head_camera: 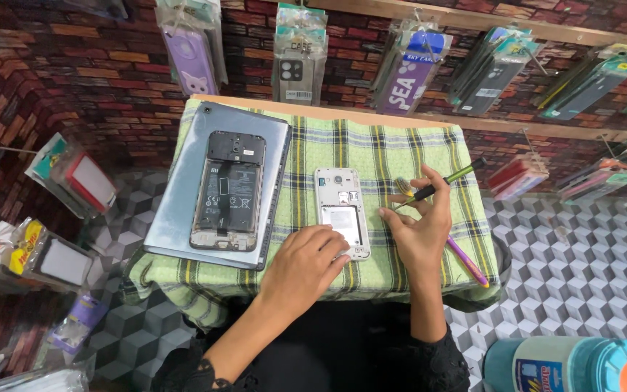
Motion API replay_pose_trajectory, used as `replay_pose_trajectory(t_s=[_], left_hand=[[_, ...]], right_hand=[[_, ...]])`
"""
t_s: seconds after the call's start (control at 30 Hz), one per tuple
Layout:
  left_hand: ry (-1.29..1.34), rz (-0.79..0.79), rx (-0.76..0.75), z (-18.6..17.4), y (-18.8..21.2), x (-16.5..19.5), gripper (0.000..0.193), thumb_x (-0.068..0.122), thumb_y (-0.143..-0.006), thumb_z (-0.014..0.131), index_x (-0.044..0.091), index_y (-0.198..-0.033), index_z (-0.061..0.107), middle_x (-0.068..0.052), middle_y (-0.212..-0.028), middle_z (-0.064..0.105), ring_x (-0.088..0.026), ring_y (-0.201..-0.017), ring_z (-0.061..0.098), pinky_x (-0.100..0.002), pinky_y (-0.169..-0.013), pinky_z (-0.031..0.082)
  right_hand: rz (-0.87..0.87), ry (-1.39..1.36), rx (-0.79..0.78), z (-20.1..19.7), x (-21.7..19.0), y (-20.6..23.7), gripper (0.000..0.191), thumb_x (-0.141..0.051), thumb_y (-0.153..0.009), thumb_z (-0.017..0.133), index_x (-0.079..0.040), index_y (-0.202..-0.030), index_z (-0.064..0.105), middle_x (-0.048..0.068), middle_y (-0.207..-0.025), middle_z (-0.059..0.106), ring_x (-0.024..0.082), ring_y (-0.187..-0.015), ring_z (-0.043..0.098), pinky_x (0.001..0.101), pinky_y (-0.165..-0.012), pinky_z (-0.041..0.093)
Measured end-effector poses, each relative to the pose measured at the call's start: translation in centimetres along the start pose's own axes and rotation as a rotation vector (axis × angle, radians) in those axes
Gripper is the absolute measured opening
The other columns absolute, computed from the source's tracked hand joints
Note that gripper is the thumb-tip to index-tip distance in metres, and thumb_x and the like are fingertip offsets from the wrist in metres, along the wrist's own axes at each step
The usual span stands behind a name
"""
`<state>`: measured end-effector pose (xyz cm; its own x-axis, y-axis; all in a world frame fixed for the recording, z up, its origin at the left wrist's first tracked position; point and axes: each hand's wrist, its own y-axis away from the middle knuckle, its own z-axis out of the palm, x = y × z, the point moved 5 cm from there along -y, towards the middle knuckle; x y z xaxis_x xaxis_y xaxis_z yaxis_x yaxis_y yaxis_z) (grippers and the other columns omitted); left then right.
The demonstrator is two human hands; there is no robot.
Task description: The person uses a screwdriver to remove screws from the back cover of a white smartphone. They then lift the back cover off, exposing the internal components, and use a brush to clean the interior.
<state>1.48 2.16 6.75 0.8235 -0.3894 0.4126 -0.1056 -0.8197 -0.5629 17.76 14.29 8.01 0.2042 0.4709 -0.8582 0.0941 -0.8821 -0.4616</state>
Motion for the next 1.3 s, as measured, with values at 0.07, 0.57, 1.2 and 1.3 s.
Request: replay_pose_trajectory(t_s=[0.07, 0.57, 1.2, 1.3], left_hand=[[0.018, -0.013, -0.001, 0.0, 0.0, -0.1, 0.020, 0.023, -0.093, 0.071, 0.006, -0.104, 0.072, -0.006, -0.110, 0.072, -0.026, -0.117, 0.063, -0.042, -0.101, 0.049], [0.034, -0.007, 0.007, -0.2, -0.3, 0.1, 0.020, 0.024, -0.093, 0.072, 0.007, -0.103, 0.072, -0.006, -0.109, 0.071, -0.026, -0.116, 0.063, -0.042, -0.100, 0.049], [-0.003, 0.001, -0.017, 0.3, -0.1, -0.1, 0.021, 0.022, -0.093, 0.071, 0.005, -0.105, 0.071, -0.009, -0.109, 0.070, -0.027, -0.115, 0.063, -0.043, -0.099, 0.049], [-0.005, 0.004, -0.006, 0.3, -0.1, 0.0, 0.021, 0.023, -0.093, 0.071, 0.006, -0.106, 0.071, -0.010, -0.110, 0.069, -0.027, -0.114, 0.063, -0.042, -0.100, 0.049]], right_hand=[[-0.039, 0.011, 0.004, -0.1, 0.2, 0.1, 0.081, 0.013, -0.078, 0.079, -0.004, -0.147, 0.040, 0.011, -0.123, 0.051, 0.020, -0.104, 0.069, 0.0276, -0.072, 0.065], [-0.227, -0.368, -0.272, 0.3, 1.1, 1.8, 0.100, 0.006, -0.103, 0.062, -0.022, -0.164, -0.012, 0.018, -0.112, 0.066, 0.019, -0.088, 0.071, 0.0318, -0.075, 0.063], [-0.229, -0.312, -0.415, 1.0, 0.7, 2.4, 0.113, 0.011, -0.095, 0.065, -0.023, -0.163, -0.018, 0.022, -0.115, 0.065, 0.026, -0.093, 0.077, 0.0376, -0.080, 0.069], [-0.256, -0.267, -0.426, 1.1, 0.7, 2.5, 0.112, 0.011, -0.094, 0.066, -0.023, -0.164, -0.015, 0.022, -0.114, 0.066, 0.026, -0.093, 0.077, 0.0365, -0.077, 0.068]])
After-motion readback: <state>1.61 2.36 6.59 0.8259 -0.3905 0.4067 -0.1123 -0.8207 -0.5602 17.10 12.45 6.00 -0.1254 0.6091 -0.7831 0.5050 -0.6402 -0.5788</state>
